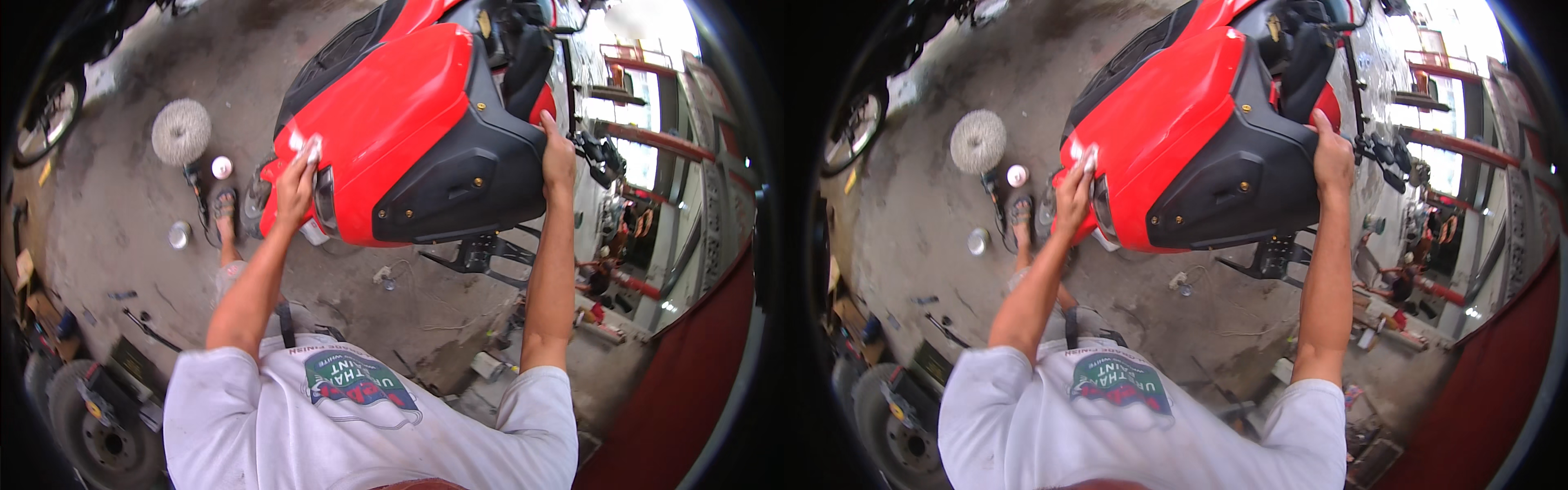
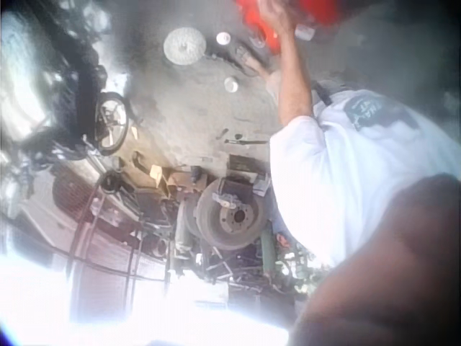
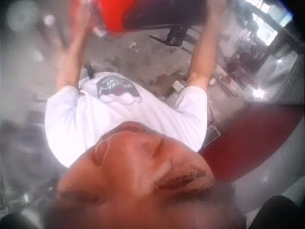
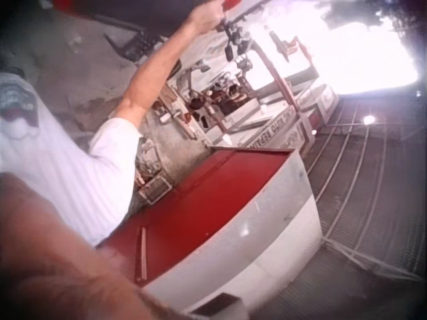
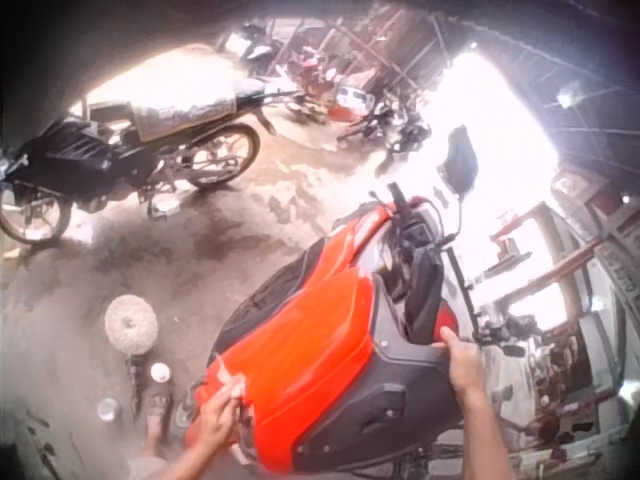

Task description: The person wipes the body panels of a red motorcycle with a white cloth, moving around the vehicle to clean the front fairing, side panels, and handlebar area. The person repeatedly wipes different sections of the motorcycle's exterior surfaces.

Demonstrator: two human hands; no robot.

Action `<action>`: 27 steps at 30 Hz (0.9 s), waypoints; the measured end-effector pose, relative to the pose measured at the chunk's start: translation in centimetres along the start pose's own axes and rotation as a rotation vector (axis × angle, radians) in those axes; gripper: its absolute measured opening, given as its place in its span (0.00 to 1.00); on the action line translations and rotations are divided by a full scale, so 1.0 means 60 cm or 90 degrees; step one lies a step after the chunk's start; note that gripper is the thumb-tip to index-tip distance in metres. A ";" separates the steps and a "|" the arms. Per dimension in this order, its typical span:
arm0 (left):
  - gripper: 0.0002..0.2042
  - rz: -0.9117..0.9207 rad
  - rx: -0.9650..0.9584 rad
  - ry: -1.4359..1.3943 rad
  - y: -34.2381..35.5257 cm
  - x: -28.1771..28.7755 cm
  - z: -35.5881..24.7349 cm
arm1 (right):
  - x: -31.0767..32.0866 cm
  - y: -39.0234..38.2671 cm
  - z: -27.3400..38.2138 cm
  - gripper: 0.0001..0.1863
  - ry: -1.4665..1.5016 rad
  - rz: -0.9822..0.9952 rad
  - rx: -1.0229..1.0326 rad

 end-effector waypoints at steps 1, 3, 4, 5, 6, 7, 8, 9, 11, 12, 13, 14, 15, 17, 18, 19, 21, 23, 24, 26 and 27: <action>0.17 -0.022 0.082 -0.029 -0.008 0.000 0.005 | -0.003 0.001 -0.002 0.34 -0.042 0.001 0.000; 0.16 -0.001 -0.001 0.012 0.056 -0.036 -0.044 | -0.003 0.004 0.009 0.36 -0.127 0.002 0.005; 0.16 0.038 -0.083 0.032 0.108 -0.076 -0.098 | -0.005 0.005 0.006 0.36 -0.143 0.007 -0.028; 0.15 0.077 -0.161 0.051 0.160 -0.118 -0.163 | -0.003 -0.002 0.015 0.37 -0.149 0.008 -0.031; 0.16 0.101 -0.214 0.085 0.217 -0.158 -0.218 | -0.003 -0.002 0.025 0.37 -0.145 0.014 -0.013; 0.16 0.130 -0.264 0.121 0.250 -0.182 -0.251 | -0.006 -0.002 0.032 0.37 -0.142 0.023 -0.001; 0.17 0.148 -0.277 0.116 0.239 -0.180 -0.253 | 0.000 -0.014 0.042 0.37 -0.127 0.012 -0.013; 0.19 0.165 -0.290 0.112 0.220 -0.168 -0.253 | 0.003 -0.022 0.052 0.36 -0.113 0.000 -0.023; 0.22 0.194 -0.334 0.131 0.147 -0.122 -0.223 | -0.001 -0.018 0.022 0.37 -0.160 -0.001 -0.050; 0.24 0.203 -0.367 0.156 0.078 -0.074 -0.182 | -0.002 -0.022 0.014 0.37 -0.174 -0.007 -0.062; 0.26 0.209 -0.314 0.186 0.016 -0.034 -0.136 | -0.003 -0.023 0.017 0.37 -0.187 -0.013 -0.068; 0.28 0.220 -0.229 0.196 -0.027 -0.015 -0.117 | -0.003 -0.026 0.018 0.37 -0.197 -0.003 -0.078; 0.29 0.222 -0.239 0.238 -0.018 -0.023 -0.118 | 0.000 -0.028 0.025 0.37 -0.194 -0.014 -0.085; 0.27 0.217 -0.341 0.239 0.070 -0.087 -0.197 | 0.002 -0.037 0.031 0.37 -0.199 -0.022 -0.098; 0.27 0.227 -0.379 0.214 0.131 -0.134 -0.251 | 0.007 -0.037 0.046 0.39 -0.184 0.044 -0.103; 0.26 0.241 -0.414 0.191 0.182 -0.176 -0.303 | 0.012 -0.037 0.045 0.40 -0.186 0.038 -0.094; 0.26 0.290 -0.458 0.256 0.248 -0.232 -0.354 | 0.006 -0.030 0.041 0.40 -0.179 0.029 -0.077; 0.26 0.285 -0.510 0.247 0.197 -0.189 -0.313 | 0.001 -0.038 0.034 0.42 -0.173 0.033 -0.089; 0.26 0.278 -0.541 0.232 0.160 -0.157 -0.279 | 0.001 -0.036 0.026 0.42 -0.177 0.025 -0.090; 0.27 0.325 -0.530 0.300 0.062 -0.056 -0.140 | 0.006 -0.034 0.052 0.44 -0.190 0.000 -0.092; 0.27 0.345 -0.482 0.300 0.010 -0.016 -0.112 | 0.012 -0.043 0.053 0.44 -0.195 -0.016 -0.128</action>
Point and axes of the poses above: each hand's wrist, its own y-axis towards the middle knuckle, its own x-axis out of the back of the hand, z = x × y, the point moved 4 cm from there along y, towards the middle knuckle, and after that the axes turned 5 degrees about -z, right-handed, at the moved point
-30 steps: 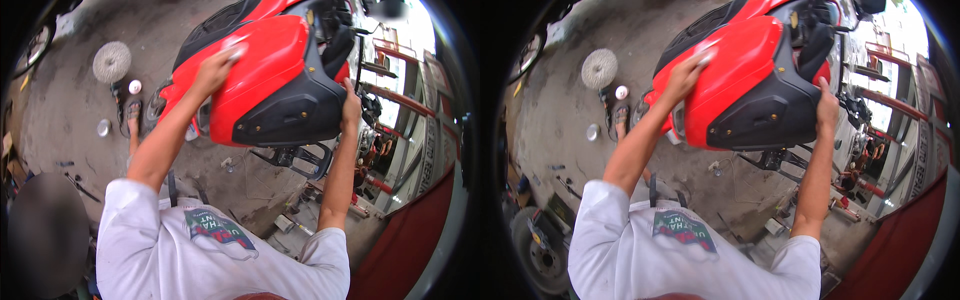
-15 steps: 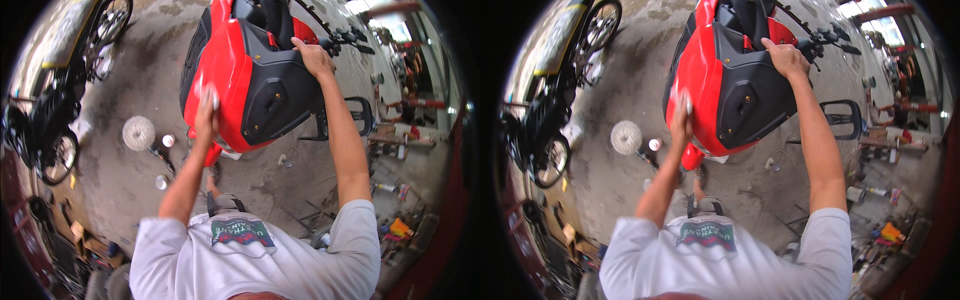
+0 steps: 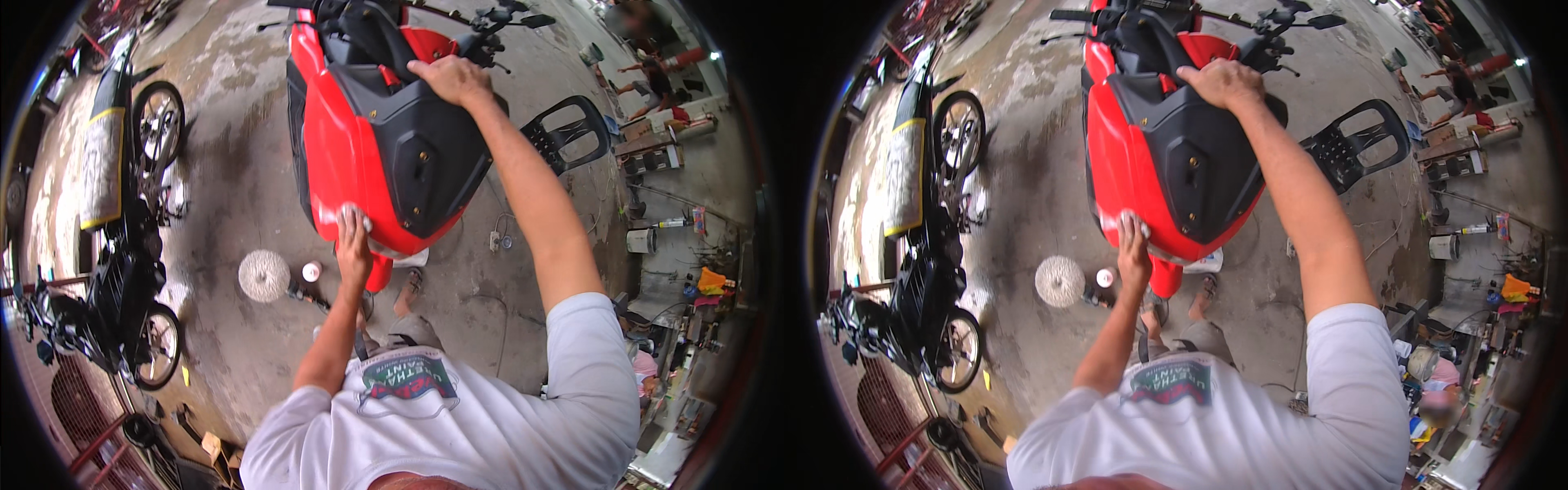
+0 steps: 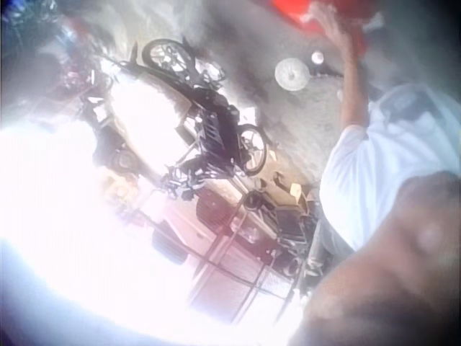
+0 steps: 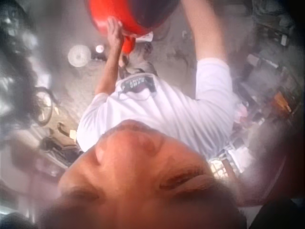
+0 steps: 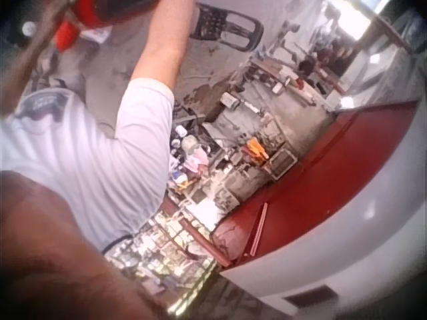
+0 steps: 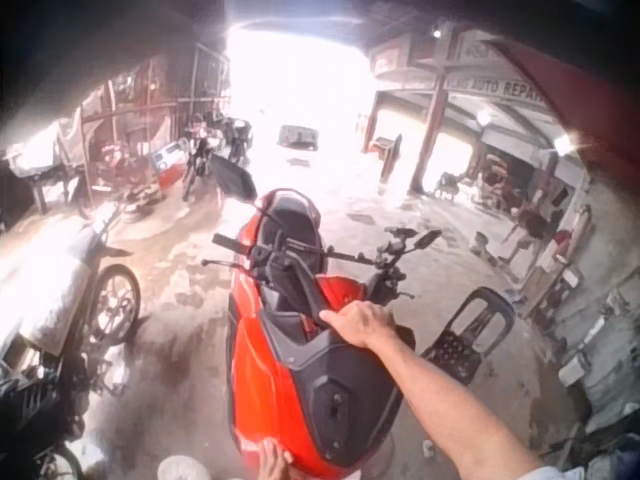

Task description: The person wipes the body panels of a red motorcycle with a white cloth, moving around the vehicle to clean the front fairing, side panels, and handlebar area. The person repeatedly wipes different sections of the motorcycle's exterior surfaces.

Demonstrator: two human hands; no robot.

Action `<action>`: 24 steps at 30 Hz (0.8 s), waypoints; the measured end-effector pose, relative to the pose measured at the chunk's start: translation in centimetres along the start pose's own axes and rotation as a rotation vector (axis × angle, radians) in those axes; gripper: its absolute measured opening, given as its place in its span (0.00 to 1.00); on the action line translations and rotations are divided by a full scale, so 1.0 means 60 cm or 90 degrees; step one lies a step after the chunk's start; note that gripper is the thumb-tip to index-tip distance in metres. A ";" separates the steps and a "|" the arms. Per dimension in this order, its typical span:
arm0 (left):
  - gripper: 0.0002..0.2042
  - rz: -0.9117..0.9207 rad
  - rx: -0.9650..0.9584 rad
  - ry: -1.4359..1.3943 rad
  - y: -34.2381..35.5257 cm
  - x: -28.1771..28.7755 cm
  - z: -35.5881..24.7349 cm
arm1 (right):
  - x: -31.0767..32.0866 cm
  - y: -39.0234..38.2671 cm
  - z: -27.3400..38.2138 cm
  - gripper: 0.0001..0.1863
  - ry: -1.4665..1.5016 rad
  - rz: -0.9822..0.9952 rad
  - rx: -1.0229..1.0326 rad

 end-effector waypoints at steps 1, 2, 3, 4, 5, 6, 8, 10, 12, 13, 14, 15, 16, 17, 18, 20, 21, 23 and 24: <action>0.25 0.013 0.041 0.012 0.009 0.004 -0.019 | 0.006 -0.002 -0.009 0.44 0.018 0.022 0.000; 0.25 -0.022 -0.002 0.035 0.050 0.016 -0.028 | 0.006 -0.009 -0.010 0.44 0.039 0.052 0.004; 0.24 -0.066 -0.045 0.059 0.129 0.014 -0.025 | 0.010 -0.005 -0.006 0.44 0.036 0.022 0.014; 0.23 -0.107 -0.084 0.082 0.210 0.014 -0.027 | 0.009 0.002 -0.003 0.43 0.030 -0.004 0.023; 0.24 -0.094 -0.081 0.047 0.303 0.022 -0.036 | -0.005 0.000 -0.009 0.43 0.022 -0.015 0.026; 0.24 -0.084 -0.075 0.019 0.368 0.039 -0.041 | -0.003 -0.003 -0.001 0.42 0.028 -0.007 0.036; 0.23 -0.085 -0.085 0.053 0.387 0.046 -0.057 | -0.008 0.002 -0.004 0.42 0.023 -0.006 0.036; 0.22 -0.117 -0.081 -0.025 0.320 0.033 -0.070 | -0.013 0.000 -0.007 0.42 0.022 -0.018 0.031; 0.21 -0.095 -0.082 -0.023 0.135 -0.003 -0.075 | -0.017 0.000 -0.008 0.41 -0.006 -0.057 0.020; 0.19 -0.030 -0.078 0.000 0.046 -0.017 -0.083 | -0.019 0.004 -0.014 0.41 -0.017 -0.048 0.007; 0.18 0.034 -0.043 0.060 0.012 -0.019 -0.089 | -0.012 0.010 -0.019 0.42 -0.011 -0.048 0.017; 0.19 0.024 -0.046 0.038 0.032 -0.014 -0.099 | -0.014 0.009 -0.029 0.42 -0.001 -0.040 0.029; 0.19 0.017 -0.052 0.017 0.072 -0.005 -0.107 | -0.017 0.005 -0.037 0.42 0.012 -0.030 0.038; 0.20 -0.035 -0.052 0.011 0.120 0.000 -0.096 | -0.010 0.006 -0.028 0.46 0.016 -0.015 0.022; 0.20 -0.085 -0.051 0.002 0.169 0.005 -0.088 | -0.004 0.007 -0.018 0.46 0.027 -0.010 0.029; 0.21 -0.166 0.067 -0.087 0.296 0.039 -0.119 | -0.007 0.005 -0.019 0.46 0.044 0.013 0.032; 0.21 -0.174 0.070 -0.059 0.346 0.050 -0.130 | -0.004 0.008 -0.012 0.46 0.044 -0.002 0.043; 0.22 -0.174 0.060 0.019 0.372 0.045 -0.134 | -0.007 0.008 -0.012 0.46 0.047 -0.025 0.049; 0.22 -0.172 0.048 0.074 0.363 0.038 -0.132 | -0.010 0.007 -0.008 0.46 0.057 -0.020 0.055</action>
Point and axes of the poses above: each hand's wrist, its own y-axis towards the middle knuckle, its own x-axis out of the back of the hand, z = x × y, the point moved 4 cm from there along y, towards the middle knuckle, and after that the axes turned 5 degrees about -z, right-handed, at the moved point
